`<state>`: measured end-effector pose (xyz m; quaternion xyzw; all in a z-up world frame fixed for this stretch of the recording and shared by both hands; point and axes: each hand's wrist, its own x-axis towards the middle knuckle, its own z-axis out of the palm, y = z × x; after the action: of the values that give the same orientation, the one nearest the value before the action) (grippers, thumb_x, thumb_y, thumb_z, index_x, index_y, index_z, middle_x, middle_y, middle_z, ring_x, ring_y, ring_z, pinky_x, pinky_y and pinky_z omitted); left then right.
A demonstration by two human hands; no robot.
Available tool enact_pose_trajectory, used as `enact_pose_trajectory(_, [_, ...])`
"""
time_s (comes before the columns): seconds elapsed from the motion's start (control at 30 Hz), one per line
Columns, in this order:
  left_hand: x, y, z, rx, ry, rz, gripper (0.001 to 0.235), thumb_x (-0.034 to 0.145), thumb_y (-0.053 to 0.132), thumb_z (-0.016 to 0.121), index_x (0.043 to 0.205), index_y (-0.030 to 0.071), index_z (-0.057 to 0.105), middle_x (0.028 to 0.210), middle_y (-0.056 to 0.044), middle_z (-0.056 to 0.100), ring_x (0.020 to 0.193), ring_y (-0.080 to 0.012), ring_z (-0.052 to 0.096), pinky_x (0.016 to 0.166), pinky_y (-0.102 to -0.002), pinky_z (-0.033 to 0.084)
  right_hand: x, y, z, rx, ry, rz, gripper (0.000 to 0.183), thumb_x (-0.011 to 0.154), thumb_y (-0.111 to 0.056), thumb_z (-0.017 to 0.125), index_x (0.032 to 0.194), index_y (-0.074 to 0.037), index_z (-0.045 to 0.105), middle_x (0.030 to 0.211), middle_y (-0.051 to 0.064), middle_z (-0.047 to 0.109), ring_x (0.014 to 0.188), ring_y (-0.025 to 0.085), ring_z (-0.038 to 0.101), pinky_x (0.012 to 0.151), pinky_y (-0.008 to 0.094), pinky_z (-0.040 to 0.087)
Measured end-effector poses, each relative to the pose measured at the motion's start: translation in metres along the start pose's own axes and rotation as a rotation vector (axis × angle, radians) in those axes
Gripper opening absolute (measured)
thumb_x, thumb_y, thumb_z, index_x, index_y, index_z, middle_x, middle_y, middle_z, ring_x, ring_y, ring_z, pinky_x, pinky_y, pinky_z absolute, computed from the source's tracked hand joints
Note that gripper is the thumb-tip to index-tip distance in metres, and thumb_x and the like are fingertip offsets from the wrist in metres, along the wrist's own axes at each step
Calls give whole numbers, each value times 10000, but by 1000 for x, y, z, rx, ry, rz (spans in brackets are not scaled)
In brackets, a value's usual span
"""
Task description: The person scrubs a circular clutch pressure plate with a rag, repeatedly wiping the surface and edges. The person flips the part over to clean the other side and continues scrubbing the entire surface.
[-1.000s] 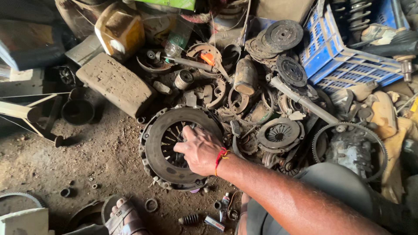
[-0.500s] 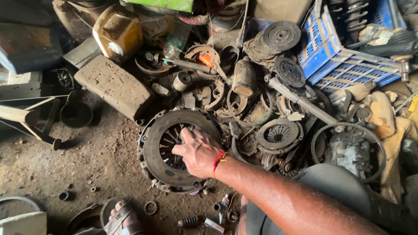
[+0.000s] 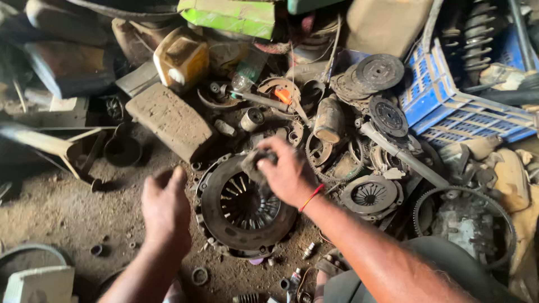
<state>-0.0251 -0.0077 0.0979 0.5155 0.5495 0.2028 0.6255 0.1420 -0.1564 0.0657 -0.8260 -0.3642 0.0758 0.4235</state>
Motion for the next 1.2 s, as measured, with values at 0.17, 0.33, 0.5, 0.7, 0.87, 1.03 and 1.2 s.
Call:
enact_pose_trajectory(0.17, [16, -74, -2, 159, -79, -194, 474, 1073, 361, 493, 1401, 21, 520, 1270, -159, 611, 1135, -233, 592, 985, -438, 480, 1, 11, -5, -58, 84, -37, 272, 830, -107, 720, 1094, -56, 679, 1047, 126, 725, 981, 286, 702, 887, 389, 544])
enact_pose_trajectory(0.33, [26, -104, 13, -27, -143, -126, 436, 1035, 262, 504, 1351, -22, 605, 1162, -194, 718, 1005, -261, 652, 899, -388, 537, -11, 31, 16, -187, 79, -218, 414, 814, -96, 732, 1219, -31, 673, 1134, 190, 655, 1069, 363, 640, 944, 435, 512])
enact_pose_trajectory(0.5, [28, -104, 10, -84, -129, -124, 460, 1011, 250, 534, 1397, 3, 568, 1226, -145, 708, 1102, -219, 673, 979, -323, 518, -5, 19, 37, -226, -40, -284, 442, 837, -92, 702, 1271, -28, 650, 1197, 180, 631, 1099, 354, 638, 964, 424, 511])
enact_pose_trajectory(0.7, [23, -83, 6, -110, -113, -266, 461, 1018, 265, 529, 1422, 49, 581, 1292, -135, 687, 1173, -242, 638, 1037, -389, 486, -2, -23, 65, -267, -304, -323, 420, 831, -37, 641, 1240, -100, 709, 1216, 122, 643, 1133, 296, 588, 1021, 445, 452])
enact_pose_trajectory(0.87, [24, -69, -1, -69, -119, -348, 447, 1020, 271, 528, 1421, 89, 604, 1278, -129, 678, 1173, -257, 644, 1045, -397, 501, -32, -37, 58, -191, -467, -412, 406, 836, 19, 570, 1172, -116, 753, 1225, 137, 624, 1118, 323, 559, 997, 424, 472])
enact_pose_trajectory(1.03, [32, -71, -1, -32, -172, -308, 400, 1036, 244, 536, 1379, 58, 624, 1246, -151, 722, 1107, -233, 692, 1008, -384, 546, -66, -33, 28, -231, -657, -462, 301, 789, 58, 535, 928, -81, 763, 1226, 137, 636, 1085, 283, 584, 969, 411, 500])
enact_pose_trajectory(1.2, [31, -71, 5, 9, -154, -262, 360, 1040, 194, 526, 1346, 55, 657, 1242, -139, 735, 1063, -215, 703, 960, -364, 584, -73, -23, -10, -332, -838, -355, 347, 826, 44, 511, 854, -150, 797, 1058, 79, 669, 1023, 268, 592, 929, 397, 507])
